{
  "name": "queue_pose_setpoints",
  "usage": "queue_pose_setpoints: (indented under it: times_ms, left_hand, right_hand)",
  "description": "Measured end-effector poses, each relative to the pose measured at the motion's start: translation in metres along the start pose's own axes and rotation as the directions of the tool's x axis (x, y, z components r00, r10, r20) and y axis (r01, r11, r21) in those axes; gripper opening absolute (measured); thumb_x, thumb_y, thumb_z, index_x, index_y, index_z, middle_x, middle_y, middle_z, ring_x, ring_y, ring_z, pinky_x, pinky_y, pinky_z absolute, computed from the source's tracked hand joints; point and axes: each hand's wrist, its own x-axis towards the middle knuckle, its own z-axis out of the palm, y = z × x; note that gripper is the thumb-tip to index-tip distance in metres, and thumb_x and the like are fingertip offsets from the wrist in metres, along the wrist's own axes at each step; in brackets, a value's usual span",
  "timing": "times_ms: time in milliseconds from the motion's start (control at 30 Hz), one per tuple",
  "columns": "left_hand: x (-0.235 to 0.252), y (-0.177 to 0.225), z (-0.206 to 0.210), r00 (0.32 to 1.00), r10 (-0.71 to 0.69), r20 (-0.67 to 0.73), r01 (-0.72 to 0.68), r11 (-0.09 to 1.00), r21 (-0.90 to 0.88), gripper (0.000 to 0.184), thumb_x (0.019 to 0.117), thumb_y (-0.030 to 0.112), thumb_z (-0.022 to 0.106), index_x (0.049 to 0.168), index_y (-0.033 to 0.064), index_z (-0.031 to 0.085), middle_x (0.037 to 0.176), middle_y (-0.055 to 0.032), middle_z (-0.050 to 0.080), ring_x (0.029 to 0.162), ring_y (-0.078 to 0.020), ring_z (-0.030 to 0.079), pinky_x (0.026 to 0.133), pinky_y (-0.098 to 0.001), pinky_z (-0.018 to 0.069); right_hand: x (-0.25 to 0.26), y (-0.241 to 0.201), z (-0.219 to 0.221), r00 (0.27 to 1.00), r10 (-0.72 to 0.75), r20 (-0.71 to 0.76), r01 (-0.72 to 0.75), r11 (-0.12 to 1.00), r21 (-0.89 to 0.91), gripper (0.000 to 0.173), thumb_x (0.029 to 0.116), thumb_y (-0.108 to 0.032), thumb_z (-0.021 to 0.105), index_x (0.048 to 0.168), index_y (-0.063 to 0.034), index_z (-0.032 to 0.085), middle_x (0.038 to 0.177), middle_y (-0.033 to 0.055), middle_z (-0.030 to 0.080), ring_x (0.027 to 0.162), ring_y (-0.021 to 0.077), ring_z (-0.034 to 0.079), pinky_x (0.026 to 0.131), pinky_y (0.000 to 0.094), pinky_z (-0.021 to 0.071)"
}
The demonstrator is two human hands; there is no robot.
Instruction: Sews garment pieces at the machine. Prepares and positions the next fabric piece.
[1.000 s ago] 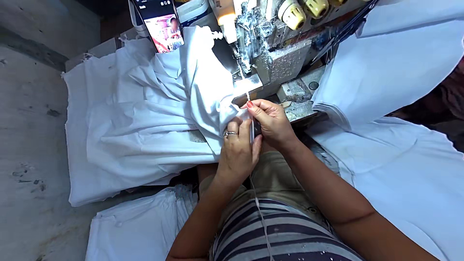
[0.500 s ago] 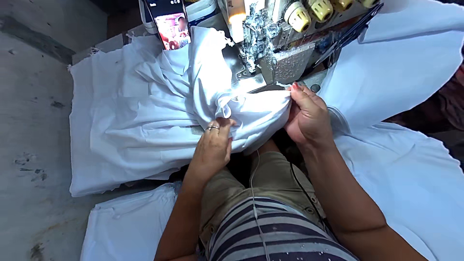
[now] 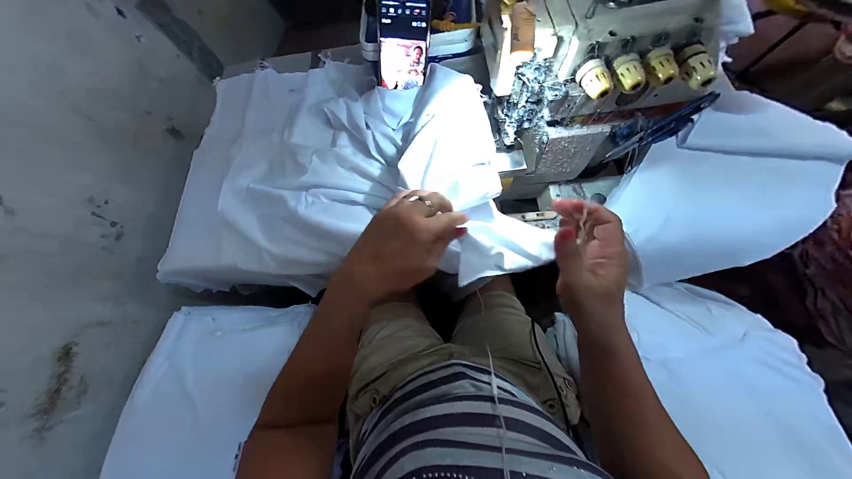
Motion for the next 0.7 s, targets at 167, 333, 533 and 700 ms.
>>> queue_pose_setpoints:
  times_ms: [167, 333, 533, 700]
  left_hand:
    - [0.04, 0.058, 0.004, 0.891, 0.37, -0.264, -0.445, 0.826, -0.347, 0.028, 0.0951, 0.027, 0.067, 0.095, 0.0013, 0.077, 0.078, -0.0079, 0.069, 0.074, -0.0153, 0.064, 0.069, -0.0306, 0.0499]
    - [0.048, 0.025, 0.005, 0.896, 0.384, 0.223, -0.251, 0.852, -0.459, 0.076, 0.0756, 0.055, 0.076, 0.127, -0.0002, 0.066, 0.101, -0.0095, 0.075, 0.102, -0.0261, 0.071, 0.113, -0.071, 0.0304]
    - [-0.036, -0.077, -0.104, 0.726, -0.618, 0.303, 0.359, 0.715, 0.6, 0.014, 0.0953, 0.006, 0.068, 0.103, -0.006, 0.07, 0.102, -0.0323, 0.068, 0.107, -0.0564, 0.062, 0.105, -0.0839, 0.0245]
    - [-0.141, 0.05, -0.12, 0.778, -0.215, 0.59, 0.312, 0.948, -0.066, 0.027, 0.0968, 0.029, 0.063, 0.073, 0.0155, 0.062, 0.053, 0.0056, 0.048, 0.045, -0.0065, 0.049, 0.04, -0.0263, 0.0404]
  right_hand:
    - [-0.025, -0.023, 0.02, 0.949, -0.244, 0.199, 0.229, 0.969, 0.097, 0.034, 0.0951, -0.027, 0.07, 0.12, -0.0043, 0.064, 0.105, -0.0023, 0.072, 0.1, -0.0064, 0.064, 0.089, 0.0164, 0.0544]
    - [-0.036, -0.09, -0.039, 0.88, -0.409, 0.243, 0.402, 0.912, 0.078, 0.018, 0.1075, -0.029, 0.053, 0.113, -0.0182, 0.067, 0.11, -0.012, 0.07, 0.108, -0.0068, 0.062, 0.095, 0.0151, 0.0514]
    - [-0.034, -0.034, -0.092, 0.971, -0.22, 0.095, 0.218, 0.976, 0.03, 0.026, 0.0999, -0.016, 0.062, 0.116, -0.0346, 0.072, 0.111, -0.025, 0.07, 0.103, -0.0082, 0.064, 0.092, 0.0162, 0.0539]
    - [-0.045, 0.05, -0.121, 0.957, 0.29, -0.027, -0.291, 0.952, -0.096, 0.021, 0.093, 0.005, 0.053, 0.108, -0.0001, 0.066, 0.101, -0.0065, 0.07, 0.094, -0.001, 0.066, 0.087, 0.0232, 0.0573]
